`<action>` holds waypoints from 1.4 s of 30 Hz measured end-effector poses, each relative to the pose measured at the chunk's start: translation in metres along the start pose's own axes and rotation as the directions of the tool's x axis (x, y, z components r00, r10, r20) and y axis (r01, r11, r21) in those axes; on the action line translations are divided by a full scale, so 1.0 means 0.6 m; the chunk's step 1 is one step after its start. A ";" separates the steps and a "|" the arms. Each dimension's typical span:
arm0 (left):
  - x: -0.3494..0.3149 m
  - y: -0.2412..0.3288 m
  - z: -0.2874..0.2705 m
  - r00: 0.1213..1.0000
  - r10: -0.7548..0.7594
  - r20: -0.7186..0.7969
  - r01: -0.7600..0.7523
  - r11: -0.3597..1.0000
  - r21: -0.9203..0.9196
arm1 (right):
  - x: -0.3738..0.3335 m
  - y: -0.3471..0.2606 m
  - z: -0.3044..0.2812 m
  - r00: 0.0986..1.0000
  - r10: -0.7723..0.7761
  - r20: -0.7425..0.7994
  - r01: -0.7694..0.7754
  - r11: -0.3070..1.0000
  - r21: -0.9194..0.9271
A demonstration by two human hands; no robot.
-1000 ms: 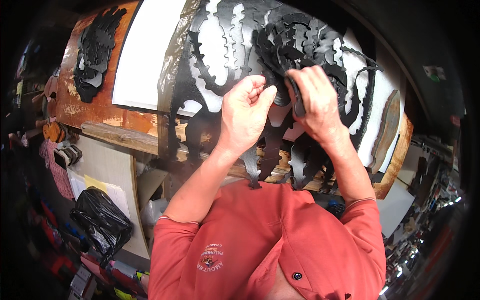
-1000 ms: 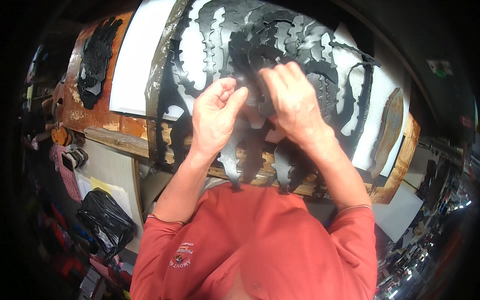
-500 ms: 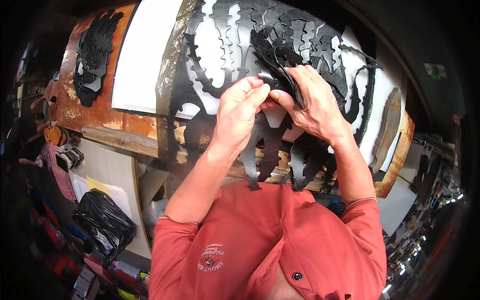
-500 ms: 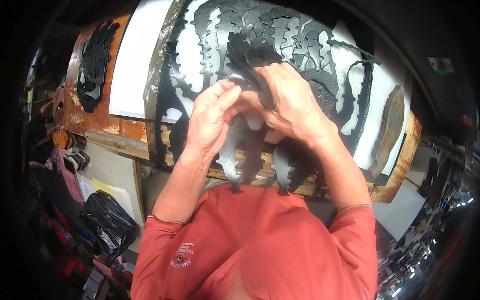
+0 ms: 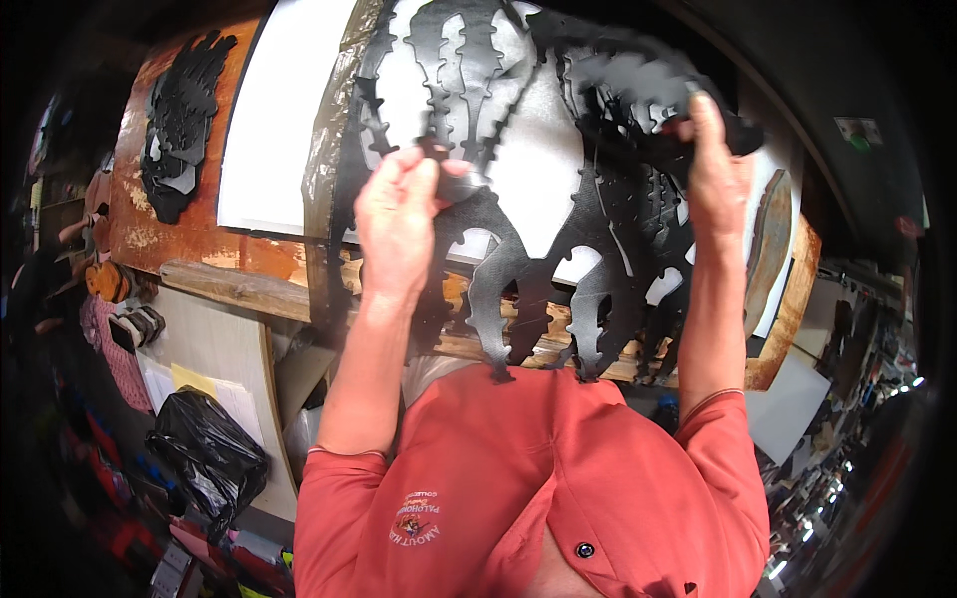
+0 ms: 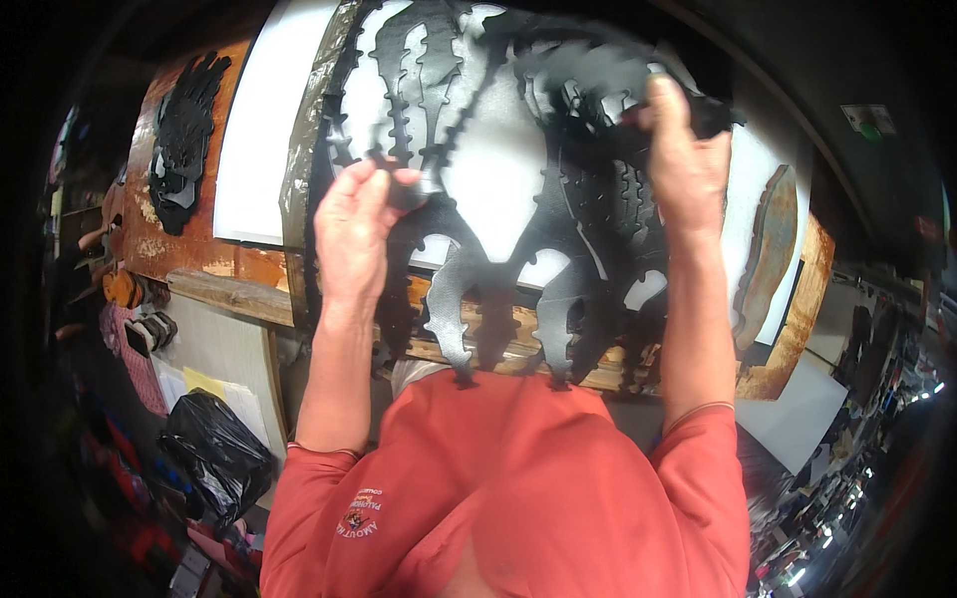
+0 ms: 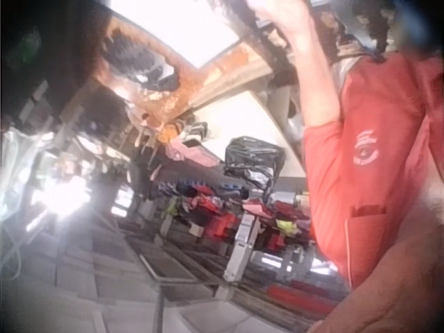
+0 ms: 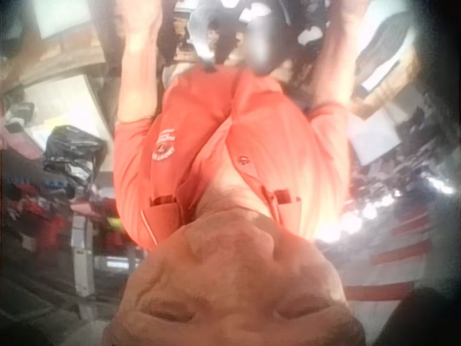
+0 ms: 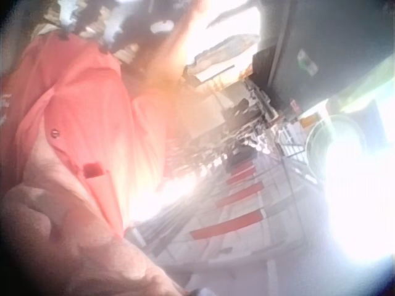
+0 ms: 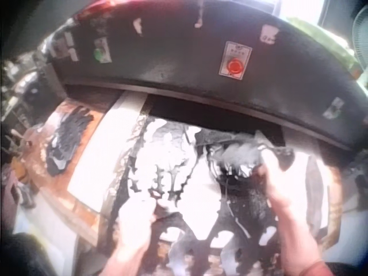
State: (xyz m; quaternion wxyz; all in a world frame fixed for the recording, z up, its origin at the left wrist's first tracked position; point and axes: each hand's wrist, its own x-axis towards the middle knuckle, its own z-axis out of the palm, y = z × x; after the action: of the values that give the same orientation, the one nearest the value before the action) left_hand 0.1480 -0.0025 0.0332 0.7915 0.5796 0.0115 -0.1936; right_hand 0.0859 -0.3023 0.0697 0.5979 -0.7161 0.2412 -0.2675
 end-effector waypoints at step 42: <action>0.009 -0.024 0.152 0.735 -0.469 0.489 0.468 0.874 0.136 | -0.141 0.082 -0.077 0.682 -0.547 0.486 0.731 0.537 -0.421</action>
State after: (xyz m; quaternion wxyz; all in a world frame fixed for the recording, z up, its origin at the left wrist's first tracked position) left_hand 0.1294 -0.0919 0.0486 0.6905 0.4874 -0.0522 -0.5319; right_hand -0.0091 -0.2879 0.0196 0.2329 -0.9318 -0.0635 -0.2712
